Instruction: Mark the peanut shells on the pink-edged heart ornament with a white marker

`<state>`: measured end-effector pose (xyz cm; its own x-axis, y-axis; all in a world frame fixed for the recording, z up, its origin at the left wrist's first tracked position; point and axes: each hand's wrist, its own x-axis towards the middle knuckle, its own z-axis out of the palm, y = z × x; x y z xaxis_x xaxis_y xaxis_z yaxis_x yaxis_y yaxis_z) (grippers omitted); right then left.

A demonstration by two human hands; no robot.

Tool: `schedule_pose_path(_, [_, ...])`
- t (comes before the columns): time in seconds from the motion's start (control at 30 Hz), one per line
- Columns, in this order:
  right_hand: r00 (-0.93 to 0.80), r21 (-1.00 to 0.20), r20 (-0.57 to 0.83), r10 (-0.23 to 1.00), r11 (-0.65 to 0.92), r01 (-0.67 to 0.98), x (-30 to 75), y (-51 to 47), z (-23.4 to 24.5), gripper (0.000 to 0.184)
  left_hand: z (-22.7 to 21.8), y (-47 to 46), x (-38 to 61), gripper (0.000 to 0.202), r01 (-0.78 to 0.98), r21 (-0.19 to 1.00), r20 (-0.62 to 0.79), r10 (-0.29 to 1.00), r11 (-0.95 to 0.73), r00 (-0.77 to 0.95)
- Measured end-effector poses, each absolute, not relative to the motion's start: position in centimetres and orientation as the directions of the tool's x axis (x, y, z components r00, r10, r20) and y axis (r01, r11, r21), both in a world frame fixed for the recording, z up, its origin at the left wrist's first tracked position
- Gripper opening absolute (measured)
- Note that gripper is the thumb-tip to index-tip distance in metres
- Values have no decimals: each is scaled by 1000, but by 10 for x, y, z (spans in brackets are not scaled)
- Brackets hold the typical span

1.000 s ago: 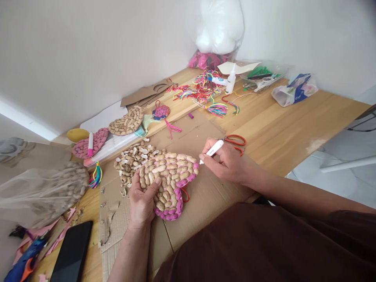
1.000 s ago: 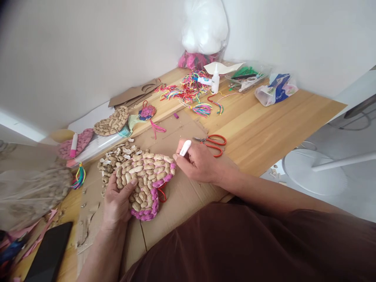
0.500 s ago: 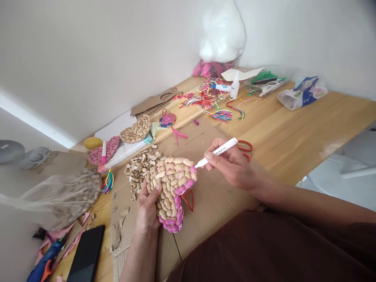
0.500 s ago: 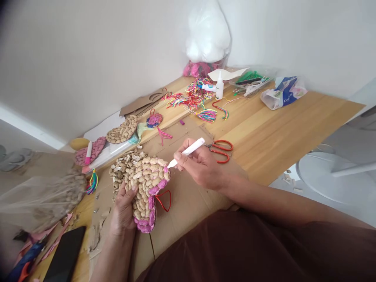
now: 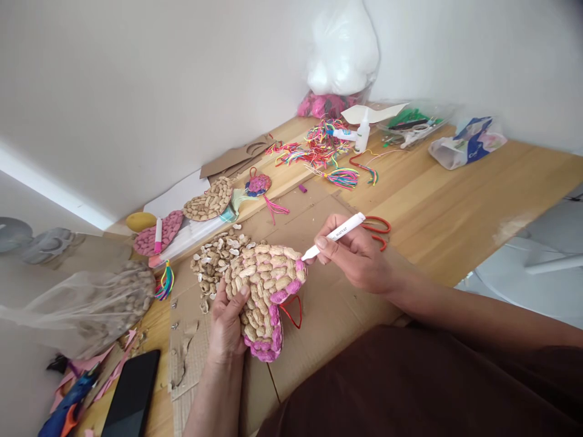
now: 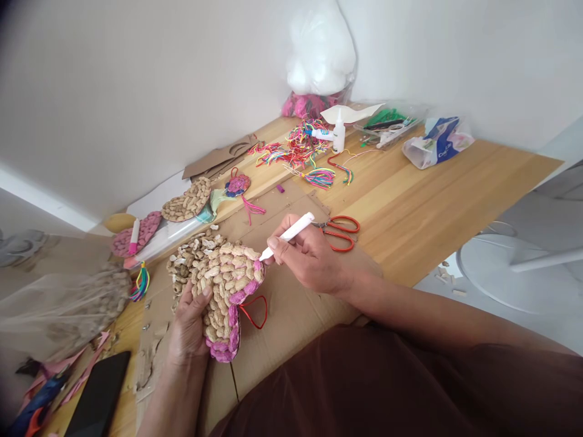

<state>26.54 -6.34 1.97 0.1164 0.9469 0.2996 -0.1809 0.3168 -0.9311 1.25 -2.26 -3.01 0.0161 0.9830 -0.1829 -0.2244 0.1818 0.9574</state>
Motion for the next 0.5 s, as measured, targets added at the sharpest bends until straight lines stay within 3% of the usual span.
schedule_pose_path(0.23, [65,-910,246,967,253,-328,266,-61,13,35,-29,-24,14,68,-241,956,-176,984,171,0])
schedule_pose_path(0.5, [100,-914,276,956,294,-279,265,-65,14,33,-31,-22,12,67,-221,962,-163,987,157,-9])
